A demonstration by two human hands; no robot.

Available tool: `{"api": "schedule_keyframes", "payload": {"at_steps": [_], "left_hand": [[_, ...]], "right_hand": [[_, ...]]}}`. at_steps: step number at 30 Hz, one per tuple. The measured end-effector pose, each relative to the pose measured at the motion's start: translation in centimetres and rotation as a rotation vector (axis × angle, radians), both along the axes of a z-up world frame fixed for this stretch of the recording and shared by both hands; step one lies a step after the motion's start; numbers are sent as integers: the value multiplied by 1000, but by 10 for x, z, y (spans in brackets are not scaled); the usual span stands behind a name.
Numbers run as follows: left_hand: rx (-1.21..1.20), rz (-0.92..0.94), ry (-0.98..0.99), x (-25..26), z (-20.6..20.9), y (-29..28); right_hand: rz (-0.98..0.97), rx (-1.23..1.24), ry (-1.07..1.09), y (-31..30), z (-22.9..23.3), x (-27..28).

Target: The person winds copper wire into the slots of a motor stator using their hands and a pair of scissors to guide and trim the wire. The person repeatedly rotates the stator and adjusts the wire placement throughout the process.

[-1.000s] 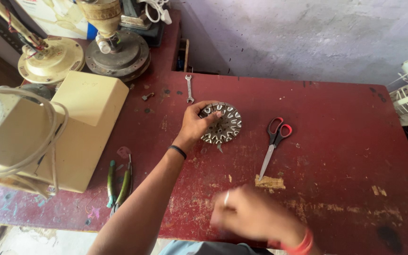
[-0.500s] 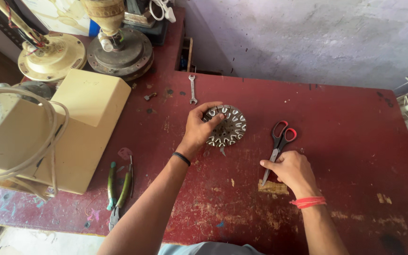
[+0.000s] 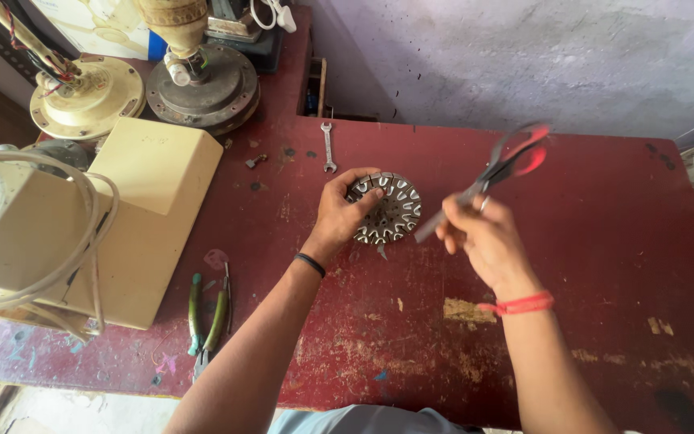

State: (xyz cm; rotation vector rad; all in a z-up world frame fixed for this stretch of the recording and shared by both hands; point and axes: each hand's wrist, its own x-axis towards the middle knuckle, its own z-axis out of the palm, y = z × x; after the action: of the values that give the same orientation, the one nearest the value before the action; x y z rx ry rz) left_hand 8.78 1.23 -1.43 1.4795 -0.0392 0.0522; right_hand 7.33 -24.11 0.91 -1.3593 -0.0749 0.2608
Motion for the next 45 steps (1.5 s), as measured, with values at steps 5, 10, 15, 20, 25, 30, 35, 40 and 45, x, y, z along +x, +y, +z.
{"api": "schedule_keyframes", "payload": {"at_steps": [5, 10, 15, 20, 25, 30, 35, 40, 45], "left_hand": [[1, -14, 43, 0, 4, 0], [-14, -3, 56, -1, 3, 1], [-5, -11, 31, 0, 1, 1], [10, -15, 54, -1, 2, 2], [-33, -33, 18, -1, 4, 2], [10, -11, 65, -2, 4, 2], [-58, -3, 69, -3, 6, 0], [-95, -5, 66, -2, 6, -1], [-80, -19, 50, 0, 1, 2]], "right_hand": [[-7, -179, -414, 43, 41, 22], [61, -277, -484, 68, 45, 30], [72, -322, -494, 72, 35, 36], [68, -369, -507, 72, 34, 42], [97, -460, -494, 76, 39, 45], [114, -473, -458, 75, 42, 47], [75, -406, -432, 75, 33, 50], [-58, -257, -407, 78, 9, 40], [-116, -101, -406, 77, -16, 29]]}}
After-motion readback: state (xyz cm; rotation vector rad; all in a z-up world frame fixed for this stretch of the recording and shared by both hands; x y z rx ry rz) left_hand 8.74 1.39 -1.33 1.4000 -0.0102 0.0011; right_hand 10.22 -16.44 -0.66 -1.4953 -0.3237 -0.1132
